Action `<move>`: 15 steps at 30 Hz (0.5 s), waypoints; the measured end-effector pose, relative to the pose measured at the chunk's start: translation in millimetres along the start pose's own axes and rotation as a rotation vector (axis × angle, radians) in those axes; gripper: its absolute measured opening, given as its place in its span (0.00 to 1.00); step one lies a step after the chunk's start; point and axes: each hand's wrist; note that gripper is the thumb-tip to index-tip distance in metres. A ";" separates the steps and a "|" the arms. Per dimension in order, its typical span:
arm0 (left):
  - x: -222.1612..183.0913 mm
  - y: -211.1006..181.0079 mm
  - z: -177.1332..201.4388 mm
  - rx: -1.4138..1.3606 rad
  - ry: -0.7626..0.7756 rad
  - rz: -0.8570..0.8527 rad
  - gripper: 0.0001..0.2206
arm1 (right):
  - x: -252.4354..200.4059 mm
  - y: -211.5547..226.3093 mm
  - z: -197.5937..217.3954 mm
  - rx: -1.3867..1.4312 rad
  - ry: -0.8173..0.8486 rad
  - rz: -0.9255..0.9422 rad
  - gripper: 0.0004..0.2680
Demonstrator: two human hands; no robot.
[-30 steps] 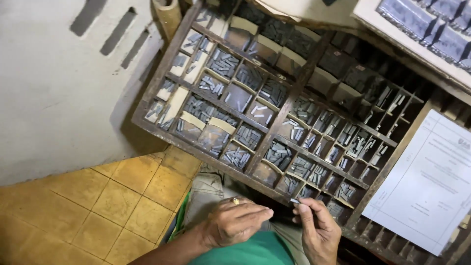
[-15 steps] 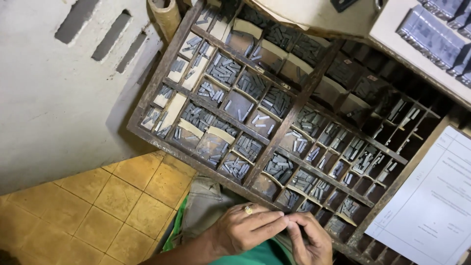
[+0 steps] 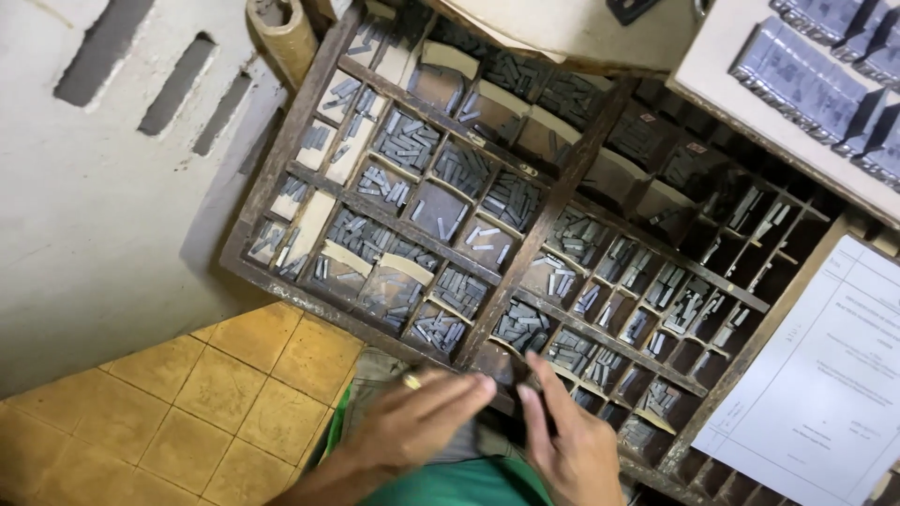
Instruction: Manually selecting individual metal type characters from a partitioned wooden case and arranging them on a plate for letterpress printing.
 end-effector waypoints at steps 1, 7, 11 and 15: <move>0.8 5.7 5.2 0.112 -0.010 0.020 0.14 | 2.7 -2.2 -3.3 -0.153 0.046 0.074 0.17; 21.6 39.8 3.5 0.091 -0.251 0.042 0.14 | 22.3 -5.2 -29.1 -0.439 -0.010 -0.015 0.07; 26.9 46.6 -4.3 0.050 -0.273 0.071 0.16 | 13.7 -13.4 -43.5 -0.460 -0.040 0.054 0.08; 31.1 46.8 -3.7 0.106 -0.296 0.056 0.16 | 12.1 -16.1 -47.6 -0.407 -0.099 0.093 0.09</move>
Point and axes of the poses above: each hand's wrist, its own x-axis towards the middle knuckle, its own z-axis out of the back of the hand, y = z × x, and after that the axes turned 15 degrees about z, right-handed
